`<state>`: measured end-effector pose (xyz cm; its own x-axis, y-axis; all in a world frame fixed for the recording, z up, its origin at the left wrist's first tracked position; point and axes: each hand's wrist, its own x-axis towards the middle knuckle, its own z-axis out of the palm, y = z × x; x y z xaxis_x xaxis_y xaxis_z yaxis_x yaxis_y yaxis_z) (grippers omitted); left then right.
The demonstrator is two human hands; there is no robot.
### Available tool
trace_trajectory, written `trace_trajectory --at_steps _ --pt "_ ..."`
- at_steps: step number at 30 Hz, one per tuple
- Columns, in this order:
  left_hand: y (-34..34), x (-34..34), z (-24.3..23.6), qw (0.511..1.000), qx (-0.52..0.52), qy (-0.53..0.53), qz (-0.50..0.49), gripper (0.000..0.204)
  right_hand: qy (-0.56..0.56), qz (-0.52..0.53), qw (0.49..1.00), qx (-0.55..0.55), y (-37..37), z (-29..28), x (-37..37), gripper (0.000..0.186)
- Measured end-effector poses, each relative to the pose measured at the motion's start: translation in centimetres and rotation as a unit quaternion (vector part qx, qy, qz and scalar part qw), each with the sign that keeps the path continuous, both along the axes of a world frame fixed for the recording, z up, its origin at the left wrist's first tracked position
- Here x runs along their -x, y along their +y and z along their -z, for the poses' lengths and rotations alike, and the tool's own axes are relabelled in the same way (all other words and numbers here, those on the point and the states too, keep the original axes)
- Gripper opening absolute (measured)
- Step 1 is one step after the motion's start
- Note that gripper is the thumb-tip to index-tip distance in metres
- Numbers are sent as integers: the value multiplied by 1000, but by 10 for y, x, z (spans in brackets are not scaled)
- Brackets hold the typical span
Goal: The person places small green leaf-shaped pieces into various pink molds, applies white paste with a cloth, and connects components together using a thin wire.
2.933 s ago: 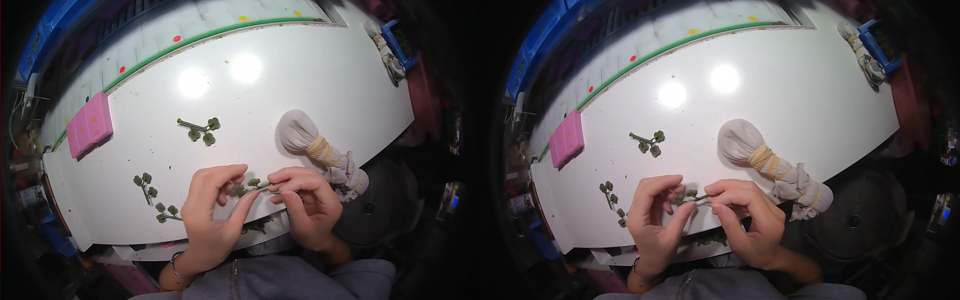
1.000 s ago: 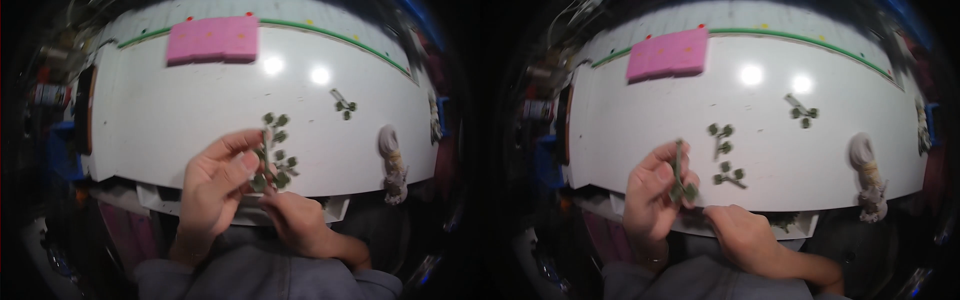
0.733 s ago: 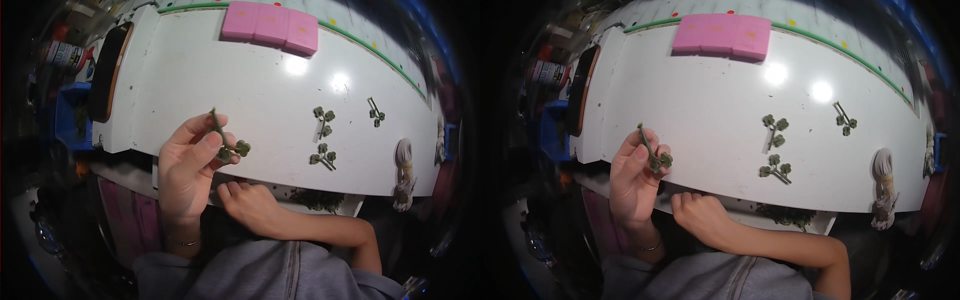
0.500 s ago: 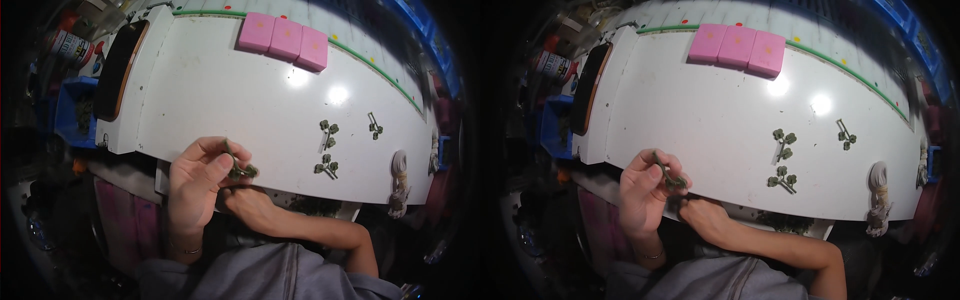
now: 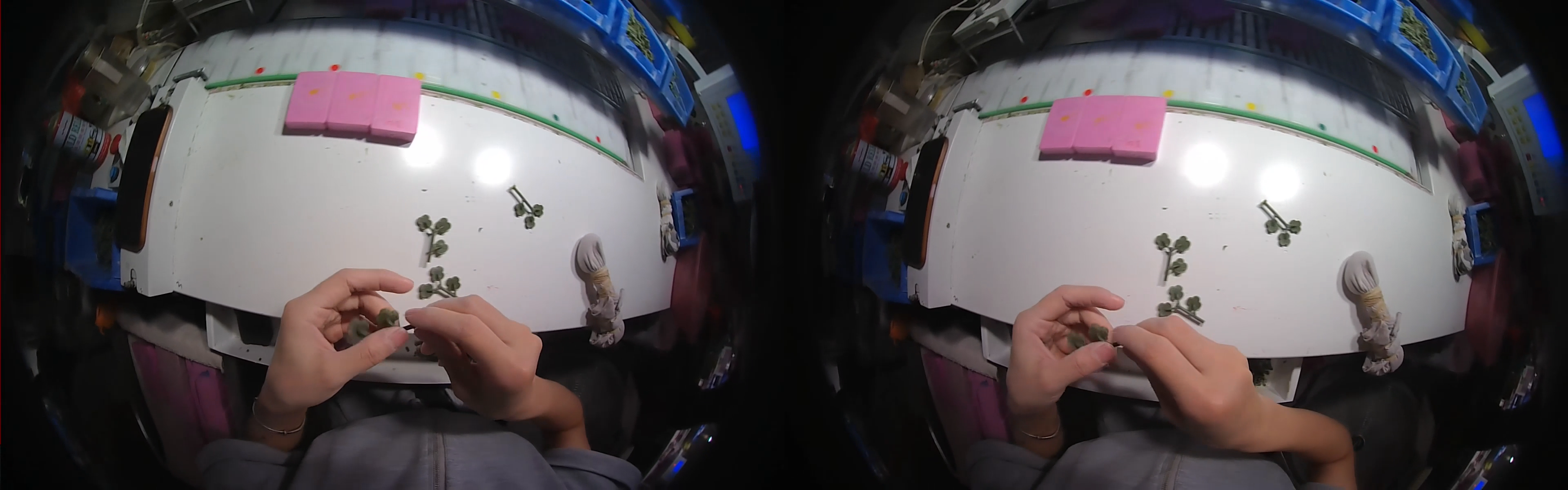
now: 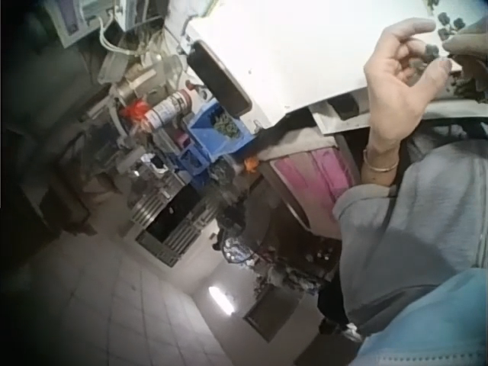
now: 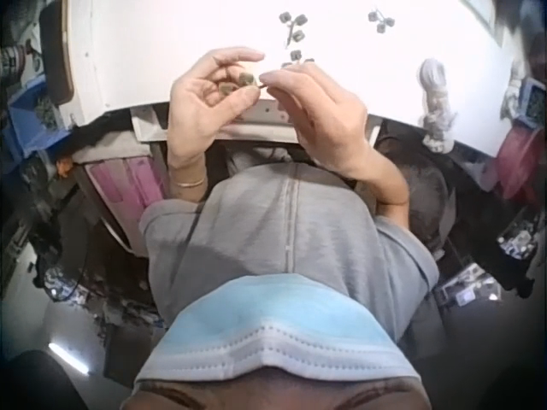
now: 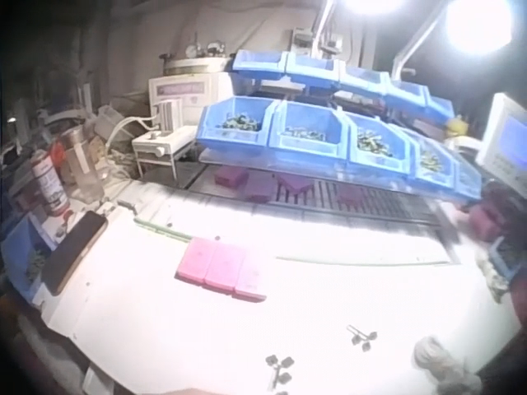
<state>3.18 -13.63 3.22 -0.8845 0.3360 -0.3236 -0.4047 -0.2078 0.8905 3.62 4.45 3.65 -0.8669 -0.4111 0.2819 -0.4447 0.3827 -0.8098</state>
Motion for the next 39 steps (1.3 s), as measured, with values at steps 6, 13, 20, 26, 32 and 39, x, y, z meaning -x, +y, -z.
trace_trajectory --at_steps 6,13,20,26,32,39 --pt "25 -1 6 997 -34 25 -65 44 -48 113 990 73 14 3 -17 21" --pt "57 -20 21 966 -228 -56 -106 16 26 109 990 85 25 12 -23 36" --pt "71 -23 22 967 -221 -51 -119 15 40 154 986 42 32 14 -30 36" --pt "78 -20 19 980 -149 53 -124 13 -13 157 988 -12 35 0 -28 29" --pt "66 -12 29 989 -83 121 -33 13 -389 106 866 295 51 0 -26 9" --pt "53 7 30 951 -114 258 123 12 -678 -190 510 494 60 30 -25 16"
